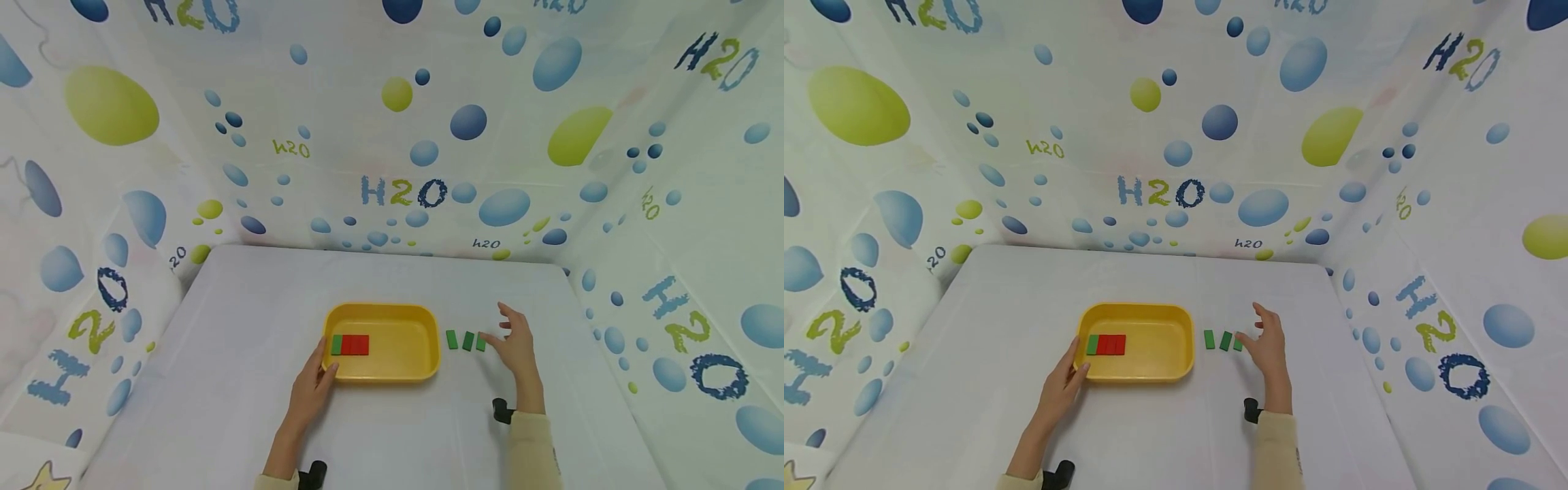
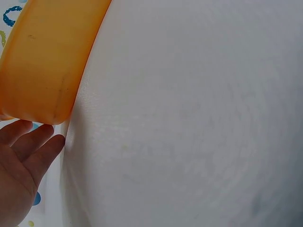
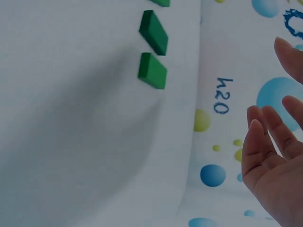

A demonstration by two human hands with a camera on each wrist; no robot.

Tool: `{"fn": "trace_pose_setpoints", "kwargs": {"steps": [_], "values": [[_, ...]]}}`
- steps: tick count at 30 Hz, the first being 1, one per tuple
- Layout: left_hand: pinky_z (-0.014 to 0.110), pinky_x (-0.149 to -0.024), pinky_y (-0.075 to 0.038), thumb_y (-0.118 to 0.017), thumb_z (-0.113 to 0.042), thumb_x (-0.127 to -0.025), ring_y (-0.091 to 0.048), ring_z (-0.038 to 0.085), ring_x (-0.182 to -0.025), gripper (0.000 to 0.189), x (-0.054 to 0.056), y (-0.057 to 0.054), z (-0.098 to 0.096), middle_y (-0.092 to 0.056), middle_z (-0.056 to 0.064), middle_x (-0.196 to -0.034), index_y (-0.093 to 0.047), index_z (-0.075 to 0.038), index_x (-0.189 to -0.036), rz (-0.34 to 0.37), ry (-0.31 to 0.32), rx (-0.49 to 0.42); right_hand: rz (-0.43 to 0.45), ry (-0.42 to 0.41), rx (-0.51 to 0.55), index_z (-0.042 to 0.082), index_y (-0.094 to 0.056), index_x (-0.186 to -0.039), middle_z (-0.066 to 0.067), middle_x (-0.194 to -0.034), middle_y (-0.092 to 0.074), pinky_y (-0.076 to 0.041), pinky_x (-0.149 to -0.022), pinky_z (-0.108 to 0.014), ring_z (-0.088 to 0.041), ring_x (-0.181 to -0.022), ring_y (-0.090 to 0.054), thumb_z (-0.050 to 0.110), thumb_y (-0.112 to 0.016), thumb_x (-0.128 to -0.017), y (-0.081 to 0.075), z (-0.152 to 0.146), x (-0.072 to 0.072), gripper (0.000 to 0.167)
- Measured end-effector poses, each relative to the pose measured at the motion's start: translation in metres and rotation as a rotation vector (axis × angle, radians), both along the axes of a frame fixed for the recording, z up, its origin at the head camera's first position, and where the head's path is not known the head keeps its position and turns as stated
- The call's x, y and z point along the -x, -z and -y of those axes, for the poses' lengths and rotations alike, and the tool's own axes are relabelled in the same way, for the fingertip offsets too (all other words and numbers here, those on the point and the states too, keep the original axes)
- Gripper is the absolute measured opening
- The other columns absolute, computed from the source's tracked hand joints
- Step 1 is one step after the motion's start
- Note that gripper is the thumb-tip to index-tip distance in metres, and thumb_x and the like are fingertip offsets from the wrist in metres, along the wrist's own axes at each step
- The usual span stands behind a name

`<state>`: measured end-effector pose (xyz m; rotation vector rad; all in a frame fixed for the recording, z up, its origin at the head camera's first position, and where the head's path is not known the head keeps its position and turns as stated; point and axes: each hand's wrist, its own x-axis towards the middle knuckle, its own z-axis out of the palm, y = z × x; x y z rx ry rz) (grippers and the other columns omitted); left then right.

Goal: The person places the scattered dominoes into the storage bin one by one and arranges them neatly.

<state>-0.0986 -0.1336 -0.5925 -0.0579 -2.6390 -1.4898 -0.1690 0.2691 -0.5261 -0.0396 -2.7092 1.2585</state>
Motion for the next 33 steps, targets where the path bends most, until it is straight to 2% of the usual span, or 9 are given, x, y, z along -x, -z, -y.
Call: {"fn": "trace_pose_setpoints", "kwargs": {"steps": [7, 17, 27, 33], "values": [[0.052, -0.103, -0.045, -0.053, -0.027, -0.101, -0.038, 0.038, -0.141, 0.064, 0.001, 0.000, 0.001, -0.034, 0.019, -0.156, -0.026, -0.007, -0.155, 0.006, -0.001, 0.002, 0.170, -0.016, 0.009, 0.003, -0.028, -0.152, -0.025, -0.147, -0.036, -0.045, -0.100, -0.055, -0.042, -0.124, -0.048, 0.004, -0.075, -0.082, 0.021, -0.011, 0.007, 0.084], [0.052, -0.105, -0.045, -0.053, -0.028, -0.101, -0.037, 0.038, -0.141, 0.064, 0.000, 0.003, 0.000, -0.034, 0.019, -0.156, -0.026, -0.008, -0.155, 0.021, -0.002, 0.003, 0.306, -0.027, 0.041, 0.001, -0.033, -0.149, -0.026, -0.145, -0.039, -0.044, -0.101, -0.056, -0.042, -0.125, -0.046, 0.003, -0.077, -0.079, 0.044, -0.018, 0.012, 0.083], [0.052, -0.105, -0.044, -0.052, -0.029, -0.101, -0.037, 0.038, -0.141, 0.063, 0.000, 0.001, 0.000, -0.034, 0.019, -0.156, -0.026, -0.009, -0.155, 0.016, -0.005, 0.006, 0.357, -0.010, 0.136, -0.002, -0.030, -0.149, -0.024, -0.143, -0.040, -0.038, -0.106, -0.052, -0.038, -0.124, -0.041, -0.003, -0.079, -0.074, 0.055, -0.017, 0.015, 0.089], [0.052, -0.105, -0.045, -0.053, -0.028, -0.101, -0.038, 0.037, -0.141, 0.063, 0.000, 0.001, 0.000, -0.034, 0.019, -0.156, -0.026, -0.008, -0.155, 0.006, -0.008, 0.012, 0.335, -0.010, 0.094, -0.005, -0.037, -0.144, -0.025, -0.139, -0.043, -0.039, -0.106, -0.052, -0.038, -0.122, -0.043, -0.005, -0.081, -0.071, 0.060, -0.015, 0.016, 0.086]]}}
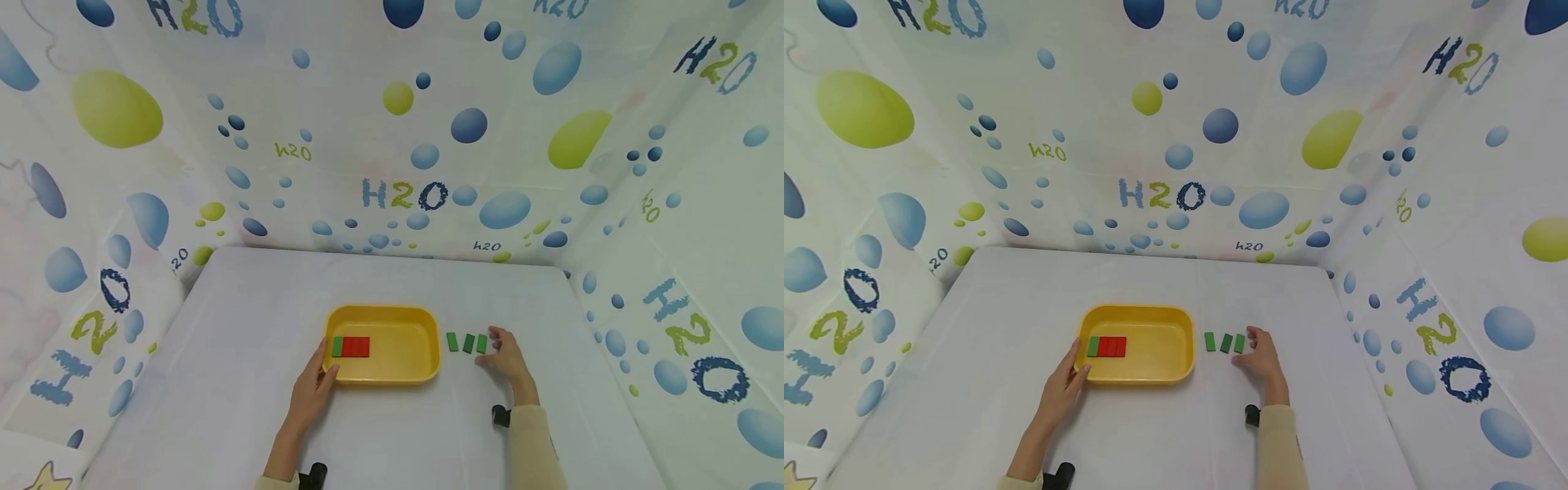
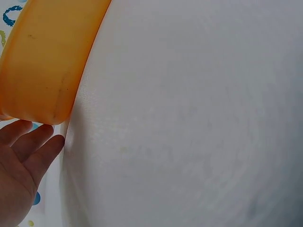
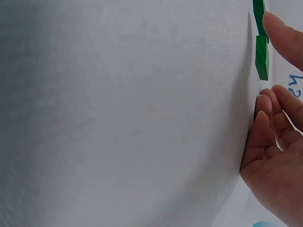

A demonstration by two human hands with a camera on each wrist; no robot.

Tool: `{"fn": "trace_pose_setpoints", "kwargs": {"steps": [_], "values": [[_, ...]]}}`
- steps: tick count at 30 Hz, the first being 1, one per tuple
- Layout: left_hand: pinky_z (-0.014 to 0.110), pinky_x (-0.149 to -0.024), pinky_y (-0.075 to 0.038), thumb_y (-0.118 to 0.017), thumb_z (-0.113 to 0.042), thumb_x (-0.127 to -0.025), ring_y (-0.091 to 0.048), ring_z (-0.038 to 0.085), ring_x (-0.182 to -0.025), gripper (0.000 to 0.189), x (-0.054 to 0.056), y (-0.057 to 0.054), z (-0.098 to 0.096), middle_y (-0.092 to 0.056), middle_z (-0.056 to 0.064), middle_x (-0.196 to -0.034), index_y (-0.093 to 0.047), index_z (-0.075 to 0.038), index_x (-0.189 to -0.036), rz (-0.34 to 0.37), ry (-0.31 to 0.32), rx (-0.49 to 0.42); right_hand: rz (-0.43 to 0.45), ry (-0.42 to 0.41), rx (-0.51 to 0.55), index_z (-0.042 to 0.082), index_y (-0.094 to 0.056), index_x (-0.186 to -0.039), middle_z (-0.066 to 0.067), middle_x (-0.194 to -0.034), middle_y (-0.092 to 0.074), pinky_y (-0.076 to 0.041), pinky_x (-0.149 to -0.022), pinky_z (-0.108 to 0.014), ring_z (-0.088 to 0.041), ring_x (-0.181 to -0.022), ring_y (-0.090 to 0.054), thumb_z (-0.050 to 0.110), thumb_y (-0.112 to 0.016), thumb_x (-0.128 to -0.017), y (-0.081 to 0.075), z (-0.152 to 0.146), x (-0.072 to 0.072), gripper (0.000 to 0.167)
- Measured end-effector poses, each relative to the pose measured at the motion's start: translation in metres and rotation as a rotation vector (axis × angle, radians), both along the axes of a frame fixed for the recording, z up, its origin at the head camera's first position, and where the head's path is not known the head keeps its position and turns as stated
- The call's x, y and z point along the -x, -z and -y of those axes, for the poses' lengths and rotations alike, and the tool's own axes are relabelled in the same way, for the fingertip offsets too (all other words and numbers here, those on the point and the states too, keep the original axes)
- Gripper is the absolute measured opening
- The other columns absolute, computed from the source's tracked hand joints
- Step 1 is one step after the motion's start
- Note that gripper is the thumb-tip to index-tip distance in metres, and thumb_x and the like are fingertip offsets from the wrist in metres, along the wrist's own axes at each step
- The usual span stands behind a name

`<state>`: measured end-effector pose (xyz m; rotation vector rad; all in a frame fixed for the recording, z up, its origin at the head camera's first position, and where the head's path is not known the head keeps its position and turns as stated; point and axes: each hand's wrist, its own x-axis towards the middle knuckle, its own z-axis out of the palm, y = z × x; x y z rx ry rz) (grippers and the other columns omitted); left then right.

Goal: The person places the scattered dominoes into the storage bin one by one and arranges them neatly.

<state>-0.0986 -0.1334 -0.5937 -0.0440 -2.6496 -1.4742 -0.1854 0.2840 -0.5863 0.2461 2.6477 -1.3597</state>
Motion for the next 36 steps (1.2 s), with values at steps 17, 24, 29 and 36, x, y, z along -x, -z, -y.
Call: {"fn": "trace_pose_setpoints", "kwargs": {"steps": [17, 24, 29, 36], "values": [[0.052, -0.104, -0.045, -0.053, -0.027, -0.101, -0.040, 0.036, -0.140, 0.062, -0.0016, -0.0014, -0.0004, -0.036, 0.018, -0.155, -0.027, -0.008, -0.155, -0.020, -0.008, 0.009, -0.033, -0.013, -0.115, -0.005, -0.046, -0.138, -0.025, -0.132, -0.048, -0.044, -0.102, -0.053, -0.039, -0.119, -0.048, -0.003, -0.078, -0.075, -0.0029, 0.0092, -0.0077, 0.071], [0.052, -0.104, -0.045, -0.054, -0.027, -0.101, -0.041, 0.035, -0.139, 0.063, -0.0014, -0.0010, 0.0006, -0.037, 0.018, -0.155, -0.028, -0.008, -0.155, -0.023, -0.012, 0.007, -0.048, -0.014, -0.128, -0.006, -0.049, -0.135, -0.025, -0.128, -0.051, -0.045, -0.101, -0.053, -0.039, -0.117, -0.050, -0.002, -0.077, -0.076, -0.0036, 0.0101, -0.0078, 0.065], [0.052, -0.104, -0.046, -0.054, -0.026, -0.101, -0.041, 0.036, -0.139, 0.063, -0.0017, -0.0007, 0.0005, -0.037, 0.019, -0.155, -0.028, -0.007, -0.154, -0.029, -0.012, 0.008, -0.063, -0.011, -0.134, -0.007, -0.051, -0.132, -0.026, -0.126, -0.052, -0.045, -0.100, -0.052, -0.039, -0.115, -0.052, -0.002, -0.076, -0.078, -0.0031, 0.0103, -0.0078, 0.060], [0.052, -0.104, -0.045, -0.053, -0.026, -0.101, -0.040, 0.037, -0.140, 0.063, -0.0016, -0.0002, -0.0003, -0.036, 0.020, -0.155, -0.027, -0.007, -0.155, -0.028, -0.007, 0.001, -0.070, -0.008, -0.156, -0.007, -0.053, -0.130, -0.025, -0.123, -0.053, -0.046, -0.098, -0.050, -0.038, -0.112, -0.053, -0.002, -0.073, -0.081, -0.0006, 0.0089, -0.0070, 0.053]]}}
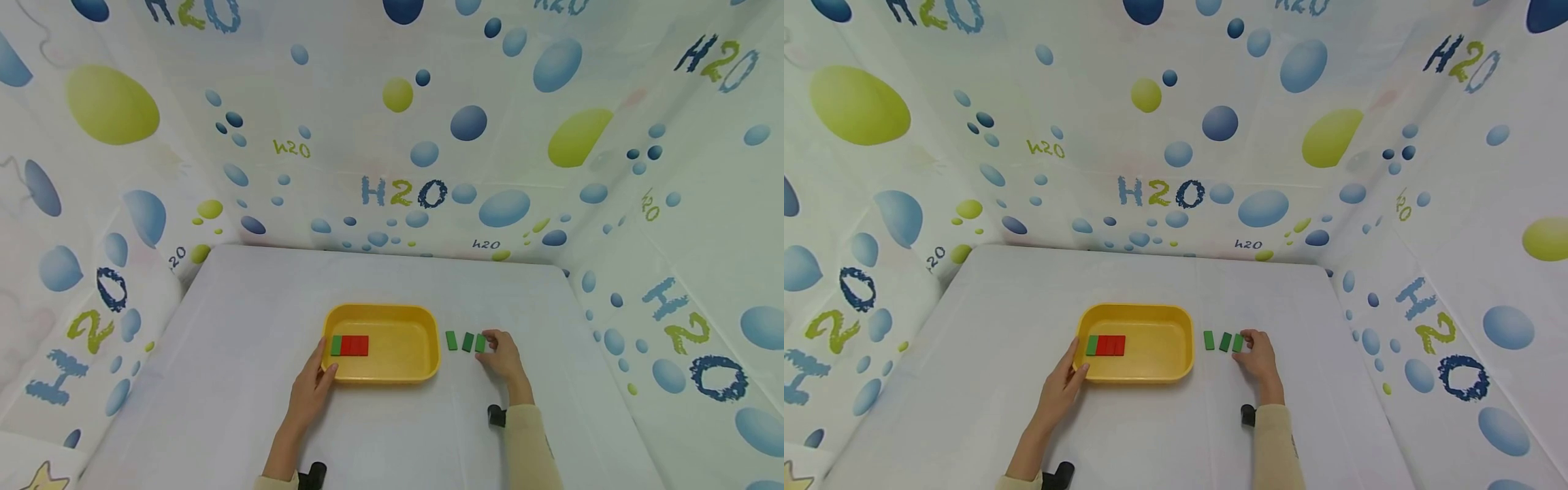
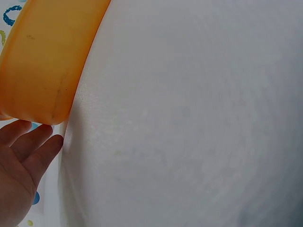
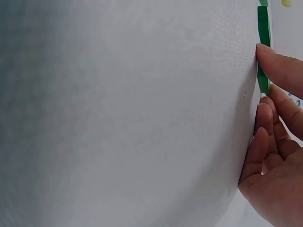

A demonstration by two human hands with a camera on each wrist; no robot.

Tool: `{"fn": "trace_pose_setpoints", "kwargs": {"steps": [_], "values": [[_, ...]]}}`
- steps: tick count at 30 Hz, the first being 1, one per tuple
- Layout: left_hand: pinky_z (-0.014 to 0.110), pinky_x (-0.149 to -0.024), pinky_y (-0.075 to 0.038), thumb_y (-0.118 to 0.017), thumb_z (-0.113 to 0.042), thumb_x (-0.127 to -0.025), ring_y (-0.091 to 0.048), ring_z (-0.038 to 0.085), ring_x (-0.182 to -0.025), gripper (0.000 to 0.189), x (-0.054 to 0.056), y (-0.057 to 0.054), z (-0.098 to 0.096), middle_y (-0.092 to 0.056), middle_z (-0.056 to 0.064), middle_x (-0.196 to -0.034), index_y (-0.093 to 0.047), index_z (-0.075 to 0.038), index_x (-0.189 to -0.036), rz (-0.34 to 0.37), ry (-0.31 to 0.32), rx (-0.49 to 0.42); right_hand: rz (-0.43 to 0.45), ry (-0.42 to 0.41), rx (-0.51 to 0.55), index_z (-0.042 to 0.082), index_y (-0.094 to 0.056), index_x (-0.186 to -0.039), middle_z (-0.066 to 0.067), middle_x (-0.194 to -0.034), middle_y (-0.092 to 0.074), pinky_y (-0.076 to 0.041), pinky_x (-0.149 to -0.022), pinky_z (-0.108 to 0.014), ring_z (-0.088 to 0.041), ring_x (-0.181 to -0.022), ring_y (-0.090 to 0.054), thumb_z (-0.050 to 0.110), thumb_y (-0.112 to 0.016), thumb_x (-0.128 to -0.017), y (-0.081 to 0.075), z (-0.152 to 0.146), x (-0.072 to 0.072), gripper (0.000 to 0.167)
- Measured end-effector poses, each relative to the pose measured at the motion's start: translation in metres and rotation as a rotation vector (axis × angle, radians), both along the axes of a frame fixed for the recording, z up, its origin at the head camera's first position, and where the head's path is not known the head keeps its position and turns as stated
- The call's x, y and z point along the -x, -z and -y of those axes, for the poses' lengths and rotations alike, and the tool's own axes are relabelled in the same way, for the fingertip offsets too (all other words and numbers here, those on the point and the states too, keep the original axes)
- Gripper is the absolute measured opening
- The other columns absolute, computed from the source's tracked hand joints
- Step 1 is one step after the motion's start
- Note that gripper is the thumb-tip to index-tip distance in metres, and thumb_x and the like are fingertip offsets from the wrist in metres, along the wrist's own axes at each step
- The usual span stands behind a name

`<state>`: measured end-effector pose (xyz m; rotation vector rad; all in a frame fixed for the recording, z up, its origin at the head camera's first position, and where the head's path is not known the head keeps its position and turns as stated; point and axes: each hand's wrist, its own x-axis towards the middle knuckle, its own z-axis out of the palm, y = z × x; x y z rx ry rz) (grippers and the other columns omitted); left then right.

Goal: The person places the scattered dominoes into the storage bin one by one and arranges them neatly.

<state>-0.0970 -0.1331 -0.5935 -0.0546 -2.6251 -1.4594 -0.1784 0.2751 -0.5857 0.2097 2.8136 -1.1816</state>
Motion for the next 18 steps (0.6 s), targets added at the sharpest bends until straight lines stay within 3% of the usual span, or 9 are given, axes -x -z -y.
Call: {"fn": "trace_pose_setpoints", "kwargs": {"steps": [13, 18], "values": [[0.052, -0.103, -0.046, -0.054, -0.025, -0.101, -0.040, 0.037, -0.139, 0.063, 0.0005, 0.0009, 0.0008, -0.037, 0.020, -0.155, -0.027, -0.007, -0.155, -0.009, 0.003, -0.003, -0.013, 0.002, -0.027, -0.006, -0.058, -0.122, -0.021, -0.110, -0.055, -0.047, -0.089, -0.047, -0.033, -0.101, -0.053, 0.001, -0.073, -0.081, 0.0019, -0.0014, 0.0013, 0.045], [0.052, -0.103, -0.045, -0.054, -0.024, -0.101, -0.040, 0.037, -0.140, 0.063, 0.0010, 0.0012, 0.0000, -0.036, 0.019, -0.155, -0.027, -0.008, -0.155, 0.000, 0.005, -0.003, -0.017, 0.018, -0.023, -0.006, -0.057, -0.123, -0.022, -0.111, -0.056, -0.047, -0.092, -0.049, -0.035, -0.104, -0.054, 0.001, -0.073, -0.082, 0.0030, -0.0021, 0.0004, 0.045]]}}
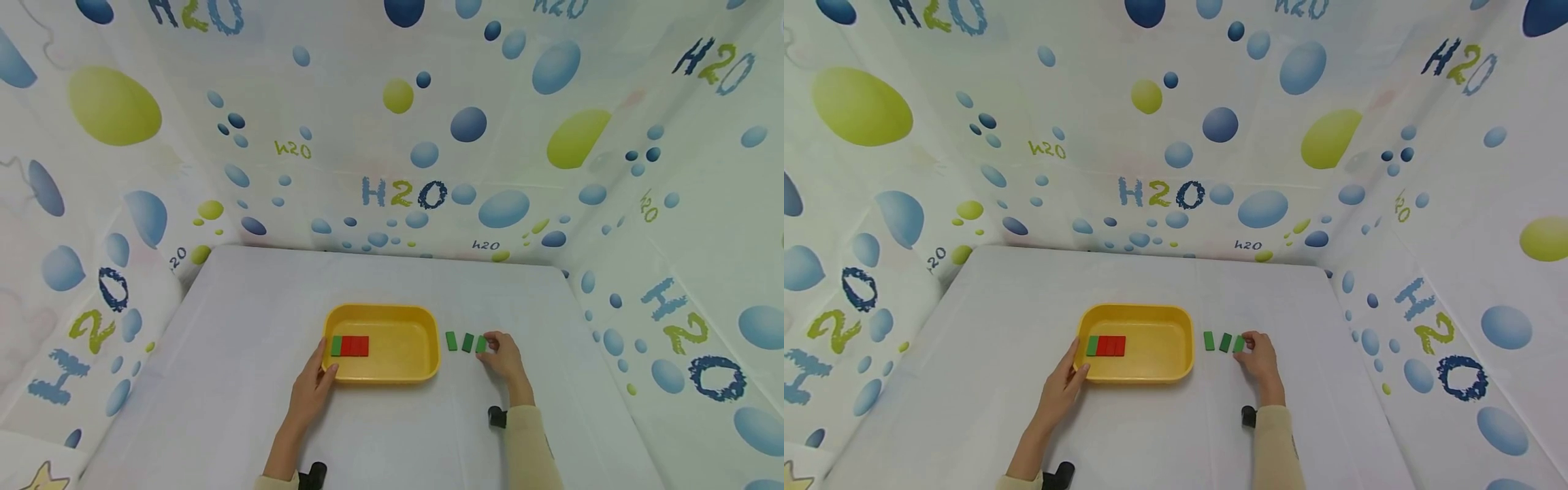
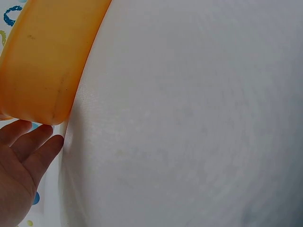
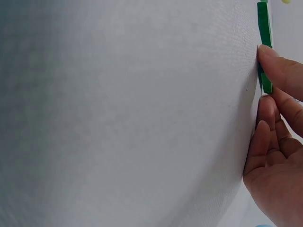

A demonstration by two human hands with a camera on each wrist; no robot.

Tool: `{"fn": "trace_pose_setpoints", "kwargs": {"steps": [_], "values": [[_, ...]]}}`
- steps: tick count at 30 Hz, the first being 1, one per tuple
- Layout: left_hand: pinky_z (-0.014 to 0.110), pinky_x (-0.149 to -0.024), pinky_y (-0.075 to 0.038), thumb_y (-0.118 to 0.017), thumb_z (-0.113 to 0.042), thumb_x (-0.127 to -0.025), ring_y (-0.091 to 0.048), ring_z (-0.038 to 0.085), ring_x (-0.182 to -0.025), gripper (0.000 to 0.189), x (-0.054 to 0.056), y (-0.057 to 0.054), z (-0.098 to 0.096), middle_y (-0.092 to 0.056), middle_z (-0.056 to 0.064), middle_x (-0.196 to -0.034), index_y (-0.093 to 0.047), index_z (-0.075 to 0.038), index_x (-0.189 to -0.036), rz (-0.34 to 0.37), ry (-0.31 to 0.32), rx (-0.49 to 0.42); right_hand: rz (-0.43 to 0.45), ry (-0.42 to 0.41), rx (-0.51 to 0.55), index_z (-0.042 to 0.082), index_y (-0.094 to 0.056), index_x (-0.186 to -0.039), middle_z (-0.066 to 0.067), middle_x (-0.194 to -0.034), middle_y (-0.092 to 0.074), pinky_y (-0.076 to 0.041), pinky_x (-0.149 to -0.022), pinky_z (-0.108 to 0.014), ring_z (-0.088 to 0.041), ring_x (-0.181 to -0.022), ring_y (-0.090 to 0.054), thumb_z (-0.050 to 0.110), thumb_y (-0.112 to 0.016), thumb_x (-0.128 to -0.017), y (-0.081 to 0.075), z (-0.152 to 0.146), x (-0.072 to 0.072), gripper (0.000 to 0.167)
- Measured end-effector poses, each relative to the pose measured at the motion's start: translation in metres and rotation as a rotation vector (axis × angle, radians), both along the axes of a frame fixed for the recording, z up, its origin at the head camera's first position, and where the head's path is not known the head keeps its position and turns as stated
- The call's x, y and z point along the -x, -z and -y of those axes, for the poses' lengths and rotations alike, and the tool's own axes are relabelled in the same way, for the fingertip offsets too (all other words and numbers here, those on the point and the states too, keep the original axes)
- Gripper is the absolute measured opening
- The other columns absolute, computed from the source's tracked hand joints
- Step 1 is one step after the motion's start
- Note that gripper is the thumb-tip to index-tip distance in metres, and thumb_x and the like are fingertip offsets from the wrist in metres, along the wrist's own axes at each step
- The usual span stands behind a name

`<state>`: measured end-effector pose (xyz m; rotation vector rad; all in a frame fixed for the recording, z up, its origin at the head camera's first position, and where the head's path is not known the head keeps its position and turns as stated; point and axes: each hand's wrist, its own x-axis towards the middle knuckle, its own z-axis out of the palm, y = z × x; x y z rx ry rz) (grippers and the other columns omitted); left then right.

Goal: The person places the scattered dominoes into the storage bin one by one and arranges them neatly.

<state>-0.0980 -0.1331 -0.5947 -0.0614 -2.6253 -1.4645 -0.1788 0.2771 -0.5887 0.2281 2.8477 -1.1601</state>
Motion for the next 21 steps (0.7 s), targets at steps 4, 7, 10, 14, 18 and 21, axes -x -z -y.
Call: {"fn": "trace_pose_setpoints", "kwargs": {"steps": [4, 7, 10, 14, 18, 21], "values": [[0.052, -0.104, -0.045, -0.053, -0.026, -0.101, -0.039, 0.038, -0.140, 0.063, 0.000, 0.001, 0.001, -0.036, 0.020, -0.155, -0.026, -0.008, -0.155, 0.005, 0.003, -0.005, 0.011, 0.004, 0.022, -0.006, -0.055, -0.125, -0.025, -0.117, -0.056, -0.047, -0.097, -0.052, -0.038, -0.111, -0.055, 0.002, -0.072, -0.083, -0.002, -0.001, -0.002, 0.046], [0.052, -0.103, -0.046, -0.053, -0.028, -0.101, -0.040, 0.038, -0.140, 0.063, 0.000, 0.003, 0.001, -0.036, 0.020, -0.155, -0.027, -0.008, -0.155, 0.003, 0.003, 0.001, 0.016, 0.000, 0.032, -0.006, -0.053, -0.127, -0.027, -0.120, -0.057, -0.047, -0.097, -0.052, -0.040, -0.112, -0.056, 0.003, -0.071, -0.084, -0.005, -0.002, -0.005, 0.047], [0.051, -0.103, -0.046, -0.053, -0.029, -0.101, -0.041, 0.037, -0.139, 0.063, 0.000, 0.004, 0.001, -0.037, 0.020, -0.155, -0.027, -0.009, -0.155, 0.001, -0.002, 0.000, 0.017, 0.013, 0.045, -0.005, -0.053, -0.129, -0.026, -0.123, -0.058, -0.049, -0.096, -0.051, -0.039, -0.112, -0.059, 0.003, -0.070, -0.085, -0.009, -0.005, -0.009, 0.048], [0.051, -0.102, -0.047, -0.055, -0.029, -0.100, -0.042, 0.036, -0.138, 0.064, 0.000, 0.003, 0.001, -0.038, 0.018, -0.154, -0.028, -0.010, -0.155, -0.005, -0.006, -0.004, -0.002, 0.029, 0.060, -0.006, -0.052, -0.129, -0.028, -0.124, -0.058, -0.052, -0.093, -0.050, -0.041, -0.110, -0.062, 0.001, -0.070, -0.085, -0.014, -0.007, -0.014, 0.048], [0.050, -0.102, -0.047, -0.055, -0.030, -0.100, -0.042, 0.035, -0.139, 0.064, -0.001, 0.002, 0.001, -0.038, 0.017, -0.155, -0.028, -0.012, -0.155, 0.005, -0.004, -0.018, -0.017, 0.058, 0.056, -0.006, -0.053, -0.129, -0.028, -0.124, -0.058, -0.054, -0.090, -0.047, -0.040, -0.109, -0.062, 0.002, -0.070, -0.086, -0.019, -0.010, -0.019, 0.048], [0.051, -0.102, -0.047, -0.055, -0.030, -0.100, -0.042, 0.035, -0.139, 0.064, -0.001, 0.002, 0.001, -0.038, 0.017, -0.155, -0.028, -0.011, -0.155, 0.004, -0.006, -0.018, -0.032, 0.094, 0.055, -0.004, -0.053, -0.130, -0.027, -0.124, -0.059, -0.055, -0.086, -0.043, -0.038, -0.108, -0.062, 0.002, -0.071, -0.086, -0.023, -0.010, -0.021, 0.048]]}}
